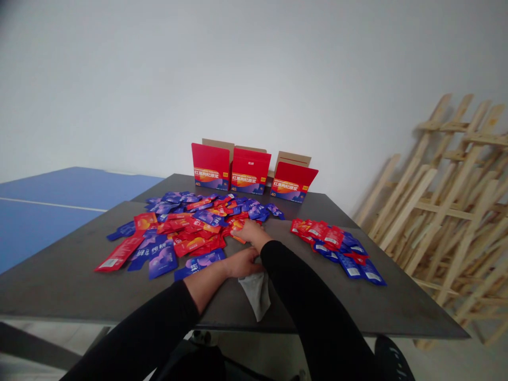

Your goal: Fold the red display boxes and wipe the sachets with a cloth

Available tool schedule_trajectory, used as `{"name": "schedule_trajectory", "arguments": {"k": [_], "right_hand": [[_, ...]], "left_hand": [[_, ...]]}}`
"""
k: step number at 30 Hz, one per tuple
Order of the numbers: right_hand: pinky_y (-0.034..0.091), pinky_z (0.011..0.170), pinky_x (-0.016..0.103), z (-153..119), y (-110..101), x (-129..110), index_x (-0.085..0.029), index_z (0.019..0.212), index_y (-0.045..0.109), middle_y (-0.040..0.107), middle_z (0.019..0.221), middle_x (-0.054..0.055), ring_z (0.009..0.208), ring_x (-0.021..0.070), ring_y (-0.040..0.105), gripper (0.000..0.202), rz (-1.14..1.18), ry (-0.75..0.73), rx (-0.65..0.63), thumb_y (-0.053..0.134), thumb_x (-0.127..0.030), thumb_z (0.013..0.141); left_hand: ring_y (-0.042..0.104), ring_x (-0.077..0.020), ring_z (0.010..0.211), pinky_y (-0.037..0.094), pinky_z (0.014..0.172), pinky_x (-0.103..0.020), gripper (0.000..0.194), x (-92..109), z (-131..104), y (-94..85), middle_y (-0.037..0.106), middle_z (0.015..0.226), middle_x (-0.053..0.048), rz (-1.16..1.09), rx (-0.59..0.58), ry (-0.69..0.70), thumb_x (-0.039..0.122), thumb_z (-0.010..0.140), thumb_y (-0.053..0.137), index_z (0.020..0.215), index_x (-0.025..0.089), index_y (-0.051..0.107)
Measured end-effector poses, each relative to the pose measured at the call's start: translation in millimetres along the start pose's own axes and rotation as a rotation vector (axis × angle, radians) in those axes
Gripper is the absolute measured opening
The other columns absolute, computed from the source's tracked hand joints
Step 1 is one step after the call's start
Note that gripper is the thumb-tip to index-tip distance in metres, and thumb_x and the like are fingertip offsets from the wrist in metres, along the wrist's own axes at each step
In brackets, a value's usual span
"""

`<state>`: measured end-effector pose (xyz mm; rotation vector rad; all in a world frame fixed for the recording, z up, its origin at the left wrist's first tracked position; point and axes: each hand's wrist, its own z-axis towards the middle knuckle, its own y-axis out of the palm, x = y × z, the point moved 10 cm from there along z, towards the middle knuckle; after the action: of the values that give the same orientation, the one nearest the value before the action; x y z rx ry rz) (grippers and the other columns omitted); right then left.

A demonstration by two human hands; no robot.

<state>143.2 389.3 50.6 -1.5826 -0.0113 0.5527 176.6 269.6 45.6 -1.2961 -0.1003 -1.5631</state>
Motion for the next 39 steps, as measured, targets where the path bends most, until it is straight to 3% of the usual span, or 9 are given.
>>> {"name": "schedule_trajectory", "arguments": {"k": [6, 13, 17, 20, 24, 27, 30, 34, 39], "right_hand": [[0.045, 0.091, 0.038, -5, -8, 10, -0.013, 0.120, 0.063, 0.063, 0.125, 0.020, 0.117, 0.0342, 0.057, 0.066, -0.226, 0.123, 0.018, 0.070, -0.053, 0.068], [0.047, 0.079, 0.035, -35, -48, 47, -0.007, 0.103, 0.072, 0.069, 0.109, 0.024, 0.101, 0.0350, 0.065, 0.059, -0.312, 0.170, -0.025, 0.063, -0.057, 0.071], [0.044, 0.070, 0.029, -71, -62, 65, -0.012, 0.095, 0.072, 0.072, 0.100, 0.017, 0.091, 0.0274, 0.067, 0.049, -0.166, 0.185, 0.039, 0.051, -0.055, 0.083], [0.043, 0.071, 0.027, -98, -60, 59, -0.015, 0.100, 0.070, 0.071, 0.100, 0.014, 0.091, 0.0242, 0.065, 0.048, -0.051, 0.169, 0.154, 0.048, -0.056, 0.086], [0.042, 0.084, 0.034, -123, -47, 28, -0.016, 0.112, 0.065, 0.066, 0.104, 0.014, 0.099, 0.0268, 0.060, 0.051, -0.058, 0.075, 0.297, 0.052, -0.058, 0.086], [0.041, 0.091, 0.039, -129, -37, 13, -0.021, 0.116, 0.064, 0.062, 0.113, 0.013, 0.105, 0.0270, 0.056, 0.047, -0.023, -0.009, 0.373, 0.044, -0.055, 0.092], [0.040, 0.096, 0.042, -131, -33, 33, -0.020, 0.120, 0.062, 0.055, 0.123, 0.015, 0.114, 0.0279, 0.052, 0.047, 0.028, 0.103, 0.470, 0.042, -0.053, 0.093], [0.041, 0.096, 0.047, -126, -11, 60, -0.018, 0.134, 0.051, 0.050, 0.127, 0.019, 0.118, 0.0344, 0.049, 0.071, 0.036, 0.220, 0.386, 0.061, -0.060, 0.077], [0.044, 0.098, 0.037, -117, -12, 70, -0.017, 0.129, 0.054, 0.055, 0.117, 0.014, 0.112, 0.0257, 0.055, 0.054, 0.187, 0.137, 0.378, 0.058, -0.024, 0.075]], "left_hand": [[0.058, -0.0271, 0.116, 0.041, 0.105, -0.041, 0.036, 9, 0, -3.3, 0.065, 0.124, -0.009, -0.024, 0.008, 0.025, 0.018, 0.080, 0.064, 0.116, 0.019, 0.067], [0.054, -0.0246, 0.122, 0.036, 0.110, -0.040, 0.027, -10, 0, -11.5, 0.064, 0.125, -0.008, -0.094, 0.107, -0.070, 0.021, 0.081, 0.064, 0.107, 0.021, 0.070], [0.062, -0.0209, 0.100, 0.043, 0.100, -0.037, 0.019, -37, -4, -30.3, 0.069, 0.100, -0.005, -0.393, 0.354, -0.295, 0.024, 0.079, 0.064, 0.097, 0.019, 0.069], [0.064, -0.0192, 0.092, 0.046, 0.095, -0.035, 0.028, -44, -8, -41.3, 0.068, 0.093, -0.006, -0.839, 0.583, -0.331, 0.042, 0.086, 0.057, 0.098, 0.017, 0.065], [0.065, -0.0226, 0.096, 0.050, 0.090, -0.035, 0.055, -39, -6, -32.1, 0.068, 0.099, -0.012, -1.261, 0.546, -0.392, 0.063, 0.091, 0.040, 0.102, 0.014, 0.064], [0.066, -0.0219, 0.092, 0.052, 0.084, -0.034, 0.060, -46, -16, -37.1, 0.068, 0.096, -0.012, -1.339, 0.638, -0.498, 0.063, 0.093, 0.033, 0.101, 0.013, 0.064], [0.066, -0.0190, 0.081, 0.054, 0.075, -0.031, 0.061, -51, -25, -51.4, 0.066, 0.089, -0.010, -1.357, 0.784, -0.493, 0.065, 0.092, 0.031, 0.098, 0.014, 0.063], [0.060, -0.0154, 0.063, 0.050, 0.056, -0.027, 0.065, -50, -24, -56.5, 0.062, 0.078, -0.007, -1.369, 0.776, -0.458, 0.072, 0.087, 0.035, 0.094, 0.014, 0.063], [0.061, -0.0163, 0.067, 0.051, 0.058, -0.031, 0.063, -47, -25, -62.4, 0.066, 0.090, -0.008, -1.378, 0.792, -0.410, 0.070, 0.089, 0.033, 0.100, 0.016, 0.063]]}}
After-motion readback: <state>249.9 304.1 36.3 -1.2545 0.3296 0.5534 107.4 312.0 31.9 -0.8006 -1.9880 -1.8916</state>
